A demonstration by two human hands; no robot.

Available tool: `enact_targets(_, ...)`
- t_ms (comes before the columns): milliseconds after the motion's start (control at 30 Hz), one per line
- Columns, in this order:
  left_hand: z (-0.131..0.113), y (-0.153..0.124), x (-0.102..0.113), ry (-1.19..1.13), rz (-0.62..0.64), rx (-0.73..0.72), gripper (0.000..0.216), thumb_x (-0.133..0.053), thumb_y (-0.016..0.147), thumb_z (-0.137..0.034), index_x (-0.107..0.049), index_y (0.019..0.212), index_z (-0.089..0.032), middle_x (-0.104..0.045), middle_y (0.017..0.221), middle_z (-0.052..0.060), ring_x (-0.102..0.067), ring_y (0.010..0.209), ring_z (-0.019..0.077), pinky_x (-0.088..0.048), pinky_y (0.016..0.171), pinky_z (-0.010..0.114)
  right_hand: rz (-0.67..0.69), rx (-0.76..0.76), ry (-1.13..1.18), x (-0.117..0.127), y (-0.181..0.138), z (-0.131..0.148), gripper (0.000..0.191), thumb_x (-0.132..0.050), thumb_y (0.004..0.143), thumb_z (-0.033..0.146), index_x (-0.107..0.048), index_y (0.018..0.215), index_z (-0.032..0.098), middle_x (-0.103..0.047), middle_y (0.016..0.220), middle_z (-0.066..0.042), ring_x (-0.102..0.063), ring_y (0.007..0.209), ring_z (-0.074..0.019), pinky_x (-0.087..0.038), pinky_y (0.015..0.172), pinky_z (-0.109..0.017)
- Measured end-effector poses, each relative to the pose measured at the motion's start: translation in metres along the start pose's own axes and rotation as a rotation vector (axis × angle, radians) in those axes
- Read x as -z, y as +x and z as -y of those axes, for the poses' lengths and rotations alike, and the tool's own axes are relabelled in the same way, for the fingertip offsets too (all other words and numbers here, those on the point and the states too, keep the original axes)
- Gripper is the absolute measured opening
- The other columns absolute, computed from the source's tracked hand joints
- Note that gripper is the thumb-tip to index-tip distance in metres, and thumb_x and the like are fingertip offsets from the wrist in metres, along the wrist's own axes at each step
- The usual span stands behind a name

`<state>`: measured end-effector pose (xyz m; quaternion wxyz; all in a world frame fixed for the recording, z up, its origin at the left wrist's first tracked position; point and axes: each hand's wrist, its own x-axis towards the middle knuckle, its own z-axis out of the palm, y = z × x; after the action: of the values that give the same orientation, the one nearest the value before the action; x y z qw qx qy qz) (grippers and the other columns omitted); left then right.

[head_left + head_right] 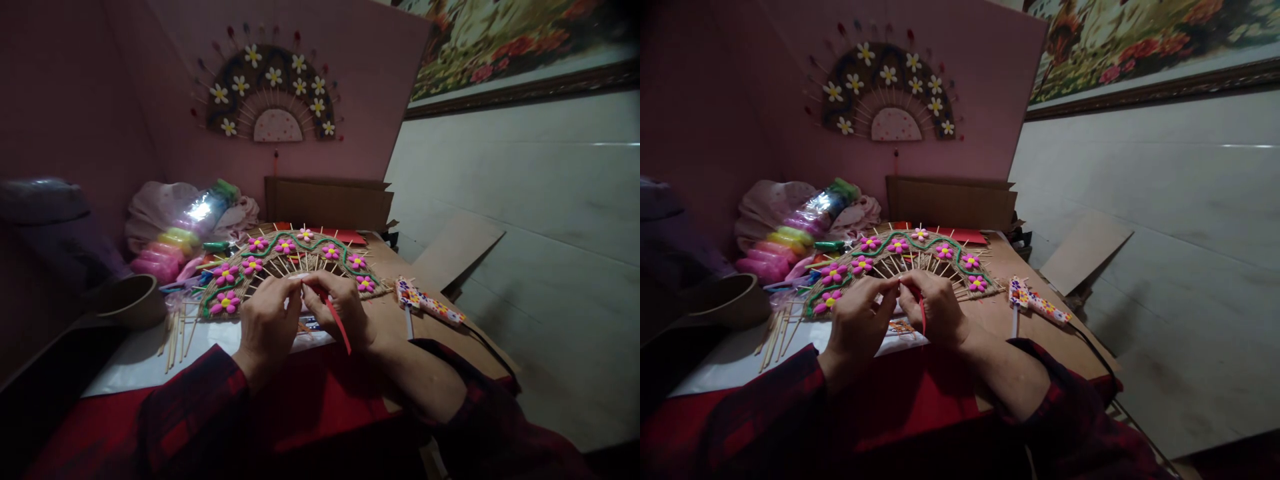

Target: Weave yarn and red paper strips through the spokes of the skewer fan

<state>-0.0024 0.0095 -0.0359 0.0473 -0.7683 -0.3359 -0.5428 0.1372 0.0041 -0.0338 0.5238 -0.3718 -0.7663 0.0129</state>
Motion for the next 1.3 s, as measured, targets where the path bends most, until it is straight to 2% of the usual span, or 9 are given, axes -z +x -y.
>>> enact_targets(267, -0.0007, -0.0005, 0.0029, -0.065, 0.026, -0.013, 0.016, -0.053, 0.081, -0.009, -0.065, 0.089, -0.015, -0.066, 0.075, 0.004, -0.057, 0.069, 0.0156, -0.045, 0.058, 0.026, -0.003, -0.010, -0.032, 0.0016, 0.0018, 0.0003, 0.010, -0.050, 0.082, 0.015, -0.060, 0.082, 0.017, -0.062, 0.070, -0.001, -0.056, 0.061, -0.0113, -0.043, 0.058, -0.022)
enact_targets(533, 0.0037, 0.0017, 0.0031, -0.230, 0.055, 0.224, 0.012, -0.059, 0.080, -0.015, -0.068, 0.088, -0.017, -0.068, 0.078, 0.003, -0.059, 0.065, 0.0132, -0.045, 0.054, 0.024, -0.008, -0.002, -0.030, 0.0024, 0.0038, 0.0025, 0.010, -0.051, 0.081, 0.015, -0.061, 0.082, 0.016, -0.061, 0.067, 0.000, -0.055, 0.057, -0.0105, -0.042, 0.055, -0.021)
enact_targets(1000, 0.0072, 0.0044, 0.0022, -0.195, 0.048, 0.191, 0.007, -0.060, 0.081, -0.017, -0.066, 0.084, -0.015, -0.067, 0.073, 0.004, -0.062, 0.065, 0.0145, -0.046, 0.056, 0.025, 0.033, -0.021, -0.007, 0.0046, 0.0029, 0.0031, 0.015, -0.049, 0.082, 0.013, -0.062, 0.088, 0.018, -0.065, 0.076, -0.002, -0.061, 0.068, -0.0130, -0.045, 0.064, -0.023)
enact_targets(1300, 0.0064, 0.0049, 0.0036, -0.138, 0.056, 0.226, 0.007, -0.059, 0.081, -0.021, -0.063, 0.079, -0.015, -0.066, 0.071, 0.003, -0.061, 0.064, 0.0153, -0.046, 0.056, 0.027, 0.017, -0.057, 0.008, 0.0054, 0.0041, 0.0076, 0.011, -0.052, 0.083, 0.016, -0.063, 0.084, 0.015, -0.063, 0.070, -0.002, -0.058, 0.064, -0.0127, -0.045, 0.062, -0.023)
